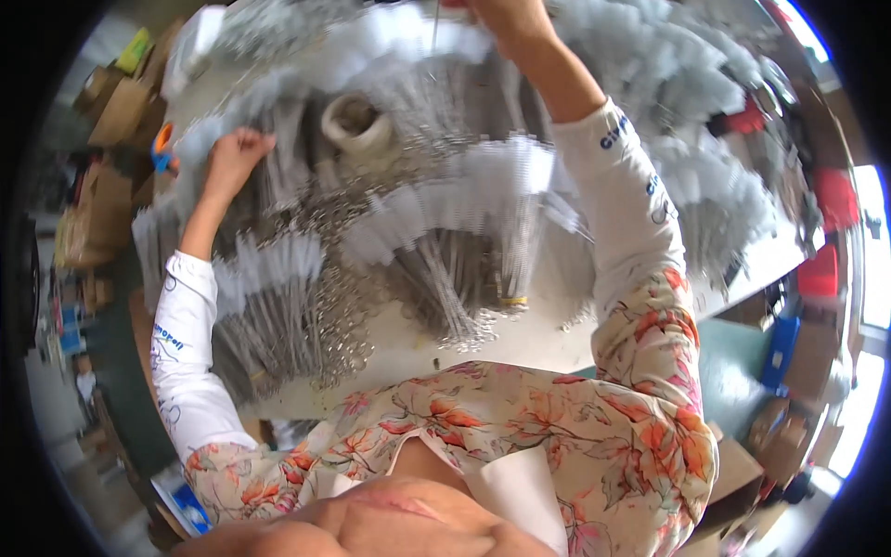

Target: The person is manually assembling small white-bristled brushes by attaching metal rings to the wire handles.

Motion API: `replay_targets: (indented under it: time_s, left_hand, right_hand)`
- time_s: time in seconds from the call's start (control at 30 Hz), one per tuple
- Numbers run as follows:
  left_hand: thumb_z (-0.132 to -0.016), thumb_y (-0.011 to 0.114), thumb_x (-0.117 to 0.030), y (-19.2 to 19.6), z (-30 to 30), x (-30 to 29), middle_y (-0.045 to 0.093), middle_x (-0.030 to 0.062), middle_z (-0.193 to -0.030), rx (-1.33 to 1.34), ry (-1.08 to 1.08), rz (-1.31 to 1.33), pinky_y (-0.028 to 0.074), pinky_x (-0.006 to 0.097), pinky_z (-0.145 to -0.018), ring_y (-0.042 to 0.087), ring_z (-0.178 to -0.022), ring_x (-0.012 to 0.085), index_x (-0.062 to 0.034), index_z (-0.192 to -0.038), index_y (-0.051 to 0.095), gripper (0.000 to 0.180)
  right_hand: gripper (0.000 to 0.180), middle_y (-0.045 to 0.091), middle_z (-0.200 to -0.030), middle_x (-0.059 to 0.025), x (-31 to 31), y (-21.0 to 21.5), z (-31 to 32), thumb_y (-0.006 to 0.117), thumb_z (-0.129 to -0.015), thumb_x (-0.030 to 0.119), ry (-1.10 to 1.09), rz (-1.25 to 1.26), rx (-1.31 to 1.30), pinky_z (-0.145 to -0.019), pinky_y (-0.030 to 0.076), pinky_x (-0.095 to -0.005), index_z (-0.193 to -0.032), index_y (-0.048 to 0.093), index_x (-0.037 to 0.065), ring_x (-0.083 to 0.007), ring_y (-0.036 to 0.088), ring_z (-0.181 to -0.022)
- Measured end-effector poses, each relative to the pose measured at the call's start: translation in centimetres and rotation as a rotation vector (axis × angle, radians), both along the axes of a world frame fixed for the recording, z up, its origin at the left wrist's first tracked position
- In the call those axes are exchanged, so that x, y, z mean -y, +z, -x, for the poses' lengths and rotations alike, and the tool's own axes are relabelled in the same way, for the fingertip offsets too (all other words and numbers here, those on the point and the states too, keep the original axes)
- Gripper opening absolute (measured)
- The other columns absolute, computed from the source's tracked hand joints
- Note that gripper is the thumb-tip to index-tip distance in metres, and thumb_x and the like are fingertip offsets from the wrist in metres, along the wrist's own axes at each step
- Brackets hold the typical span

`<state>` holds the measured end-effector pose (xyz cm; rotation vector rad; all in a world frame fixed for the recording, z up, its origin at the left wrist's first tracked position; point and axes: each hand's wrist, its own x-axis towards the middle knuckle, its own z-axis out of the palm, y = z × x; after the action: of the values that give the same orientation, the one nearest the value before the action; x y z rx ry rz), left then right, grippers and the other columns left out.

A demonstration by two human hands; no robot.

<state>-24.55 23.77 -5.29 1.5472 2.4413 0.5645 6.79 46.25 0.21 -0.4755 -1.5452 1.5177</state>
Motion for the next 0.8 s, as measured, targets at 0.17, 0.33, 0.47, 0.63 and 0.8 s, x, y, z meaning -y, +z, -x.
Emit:
replay_targets:
  time_s: [0.17,0.33,0.47,0.63,0.8]
  left_hand:
    - [-0.079,0.063,-0.017,-2.5,1.6,-0.5,0.063,0.0071,-0.066,0.124,-0.055,-0.126,0.045,0.026,-0.059,0.058,-0.062,0.0111,0.0018,-0.075,0.062,0.019]
    - [-0.081,0.058,-0.016,-1.5,0.7,-0.8,0.064,0.0061,-0.068,0.282,0.032,-0.143,0.044,0.025,-0.063,0.058,-0.064,0.0107,0.0016,-0.077,0.063,0.018]
    - [-0.081,0.056,-0.014,-0.4,-0.1,-0.9,0.065,0.0048,-0.068,0.166,0.103,-0.069,0.043,0.023,-0.062,0.058,-0.064,0.0098,0.0005,-0.079,0.064,0.016]
    - [-0.079,0.056,-0.017,-0.7,0.2,-1.0,0.063,0.0046,-0.066,0.193,0.114,-0.13,0.043,0.025,-0.062,0.057,-0.064,0.0104,-0.0011,-0.074,0.062,0.018]
    - [-0.078,0.053,-0.013,-0.6,0.8,-1.6,0.061,0.0048,-0.066,0.234,0.155,-0.165,0.04,0.024,-0.056,0.052,-0.058,0.0097,-0.0018,-0.073,0.059,0.013]
  right_hand:
    - [0.022,0.058,-0.072,-0.0042,-5.4,-0.5,-8.6,0.053,-0.088,0.025,-0.201,-0.091,0.199,-0.051,0.048,-0.0252,-0.094,0.057,0.004,-0.0109,0.057,-0.059]
    - [0.027,0.065,-0.074,-0.0086,-5.4,-6.1,-10.0,0.062,-0.075,0.036,-0.5,-0.493,0.914,-0.066,0.05,-0.0315,-0.084,0.068,0.012,-0.0193,0.063,-0.068]
    - [0.033,0.066,-0.083,-0.01,-6.2,-7.4,-8.6,0.063,-0.07,0.042,-0.618,-0.415,1.158,-0.072,0.05,-0.0385,-0.082,0.069,0.013,-0.0275,0.064,-0.079]
    - [0.023,0.067,-0.08,-0.0074,-6.2,-8.1,-7.6,0.071,-0.066,0.031,-0.623,-0.308,1.103,-0.072,0.05,-0.0378,-0.079,0.069,0.013,-0.0264,0.064,-0.078]
    - [0.02,0.066,-0.075,-0.0082,-6.5,-8.1,-9.2,0.067,-0.068,0.033,-0.625,-0.3,0.907,-0.07,0.05,-0.0367,-0.074,0.069,0.013,-0.0267,0.064,-0.074]
